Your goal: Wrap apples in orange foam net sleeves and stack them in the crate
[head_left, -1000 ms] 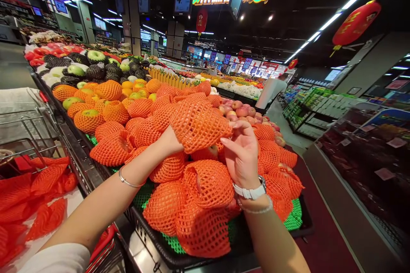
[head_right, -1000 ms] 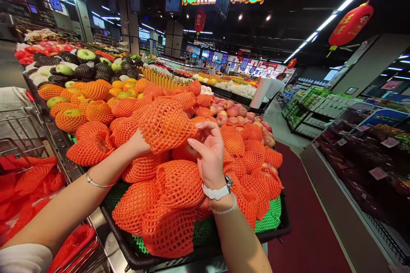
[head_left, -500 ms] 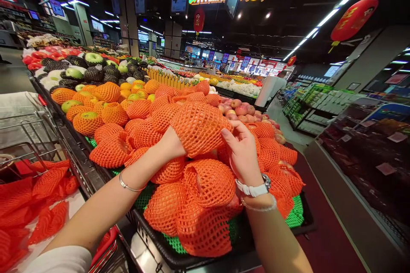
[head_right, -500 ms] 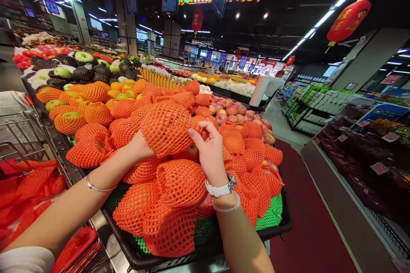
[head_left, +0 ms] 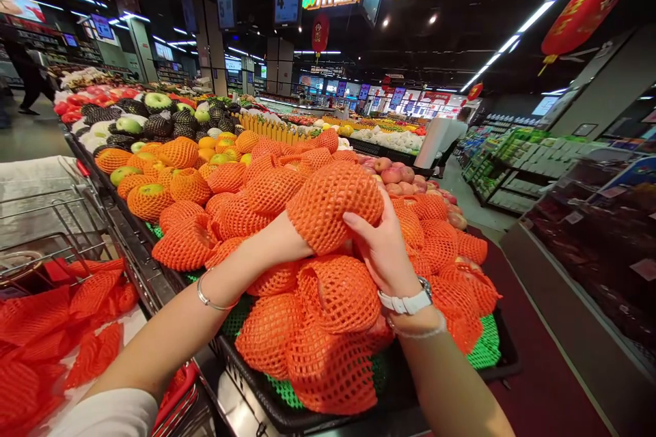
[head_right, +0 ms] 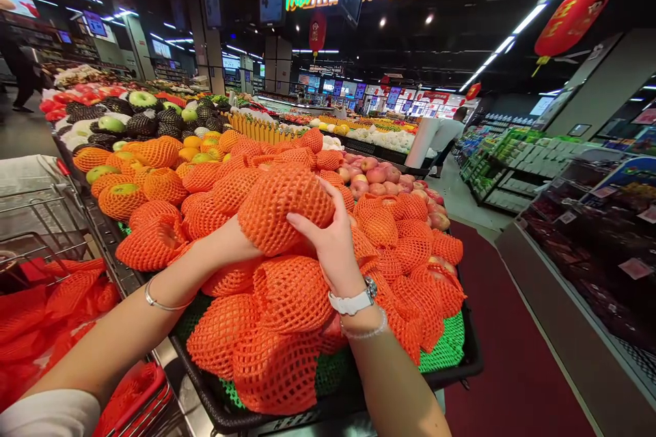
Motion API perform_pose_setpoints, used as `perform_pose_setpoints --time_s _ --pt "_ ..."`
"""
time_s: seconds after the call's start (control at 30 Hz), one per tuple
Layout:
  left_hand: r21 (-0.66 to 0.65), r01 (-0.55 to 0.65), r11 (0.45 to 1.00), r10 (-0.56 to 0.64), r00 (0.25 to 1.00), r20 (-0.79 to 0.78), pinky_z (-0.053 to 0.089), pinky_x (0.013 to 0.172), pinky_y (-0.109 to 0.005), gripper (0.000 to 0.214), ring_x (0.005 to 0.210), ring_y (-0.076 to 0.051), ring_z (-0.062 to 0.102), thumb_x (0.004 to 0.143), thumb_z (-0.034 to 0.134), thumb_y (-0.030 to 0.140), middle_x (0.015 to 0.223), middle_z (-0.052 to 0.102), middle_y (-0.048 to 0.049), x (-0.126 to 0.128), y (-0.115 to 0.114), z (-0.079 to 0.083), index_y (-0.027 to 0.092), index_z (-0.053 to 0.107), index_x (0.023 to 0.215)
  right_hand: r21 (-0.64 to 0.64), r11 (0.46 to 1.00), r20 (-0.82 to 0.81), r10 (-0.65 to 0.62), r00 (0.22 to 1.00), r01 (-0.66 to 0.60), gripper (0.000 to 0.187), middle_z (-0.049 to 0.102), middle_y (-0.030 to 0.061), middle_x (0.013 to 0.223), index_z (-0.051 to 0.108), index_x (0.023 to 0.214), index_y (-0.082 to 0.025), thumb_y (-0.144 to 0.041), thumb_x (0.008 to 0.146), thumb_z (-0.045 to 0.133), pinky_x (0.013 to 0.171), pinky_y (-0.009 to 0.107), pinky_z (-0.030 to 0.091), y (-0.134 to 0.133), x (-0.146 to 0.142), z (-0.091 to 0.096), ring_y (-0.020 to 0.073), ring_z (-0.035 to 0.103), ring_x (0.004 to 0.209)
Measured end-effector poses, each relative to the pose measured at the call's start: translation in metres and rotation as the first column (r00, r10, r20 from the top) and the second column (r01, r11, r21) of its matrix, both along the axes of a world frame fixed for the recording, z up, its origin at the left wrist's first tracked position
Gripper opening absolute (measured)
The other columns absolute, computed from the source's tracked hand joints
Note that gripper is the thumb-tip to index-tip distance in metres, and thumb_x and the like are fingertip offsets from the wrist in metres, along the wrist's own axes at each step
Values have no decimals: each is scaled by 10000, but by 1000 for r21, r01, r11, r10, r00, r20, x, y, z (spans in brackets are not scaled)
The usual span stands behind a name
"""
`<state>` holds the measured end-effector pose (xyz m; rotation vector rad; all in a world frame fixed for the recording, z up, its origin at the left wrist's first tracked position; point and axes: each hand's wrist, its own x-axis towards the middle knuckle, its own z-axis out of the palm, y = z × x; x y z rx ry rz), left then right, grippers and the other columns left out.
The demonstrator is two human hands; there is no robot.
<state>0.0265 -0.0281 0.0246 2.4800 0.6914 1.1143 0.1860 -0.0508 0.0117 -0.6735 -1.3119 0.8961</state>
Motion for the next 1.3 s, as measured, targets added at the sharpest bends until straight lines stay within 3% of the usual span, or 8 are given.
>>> perform_pose_setpoints --time_s 0.17,0.27,0.37,0.53,0.6,0.77,1.07,1.3 --pt "82 77 994 -58 976 -209 417 1086 -451 319 1148 -279 602 885 476 318 1171 673 -137 -18 -7 10 162 684 1069 -58 991 -240 -131 962 120 650 553 76 1385 489 1280 -280 -375 701 767 1065 460 482 3 5 9 225 565 1245" --pt "54 109 993 -116 985 129 425 1085 -401 293 1161 -226 598 919 497 353 1189 664 -101 -17 -4 9 203 652 1117 -32 985 -374 -170 912 170 619 492 78 1437 458 1336 -268 -426 778 674 1071 446 475 5 11 15 211 541 1276" --pt "-237 189 953 -24 826 564 503 1001 -413 532 1212 -238 550 848 600 502 1382 511 -121 -6 -4 6 256 469 1302 40 968 -346 -220 912 249 621 447 76 1466 424 1375 -283 -445 813 633 1076 439 469 6 16 16 205 526 1291" --pt "-642 581 501 -109 778 619 560 899 -495 813 1266 -341 529 815 549 688 1517 373 -187 4 -16 6 309 245 1466 221 929 -66 -289 955 297 706 473 62 1433 421 1370 -338 -438 749 742 1139 487 399 0 10 6 232 506 1308" --pt "-650 626 430 -172 764 622 562 906 -477 786 1266 -348 539 809 528 721 1432 501 -182 3 -18 6 266 361 1428 331 904 91 -316 944 271 755 463 52 1439 441 1358 -350 -406 697 803 1187 495 337 -4 4 3 241 462 1346" --pt "-649 597 472 -59 756 652 574 898 -446 665 1227 -335 583 827 558 653 1291 636 -172 1 -14 5 212 511 1322 380 909 310 -299 902 171 821 413 66 1485 368 1419 -351 -457 718 782 1212 543 283 -9 1 2 264 369 1417" --pt "-661 617 427 -145 768 623 567 898 -458 679 1206 -339 596 813 576 675 1262 650 -187 3 -13 1 180 559 1277 518 834 253 -360 898 188 818 290 53 1573 234 1490 -384 -660 806 587 1210 565 244 -4 9 1 286 265 1480" --pt "-660 637 398 -122 750 650 557 916 -450 651 1205 -305 600 898 377 694 1266 655 -159 7 -14 3 219 525 1320 642 697 227 -571 789 320 376 587 62 1123 590 1153 -307 -513 840 620 1060 509 415 -9 11 5 263 549 1127"
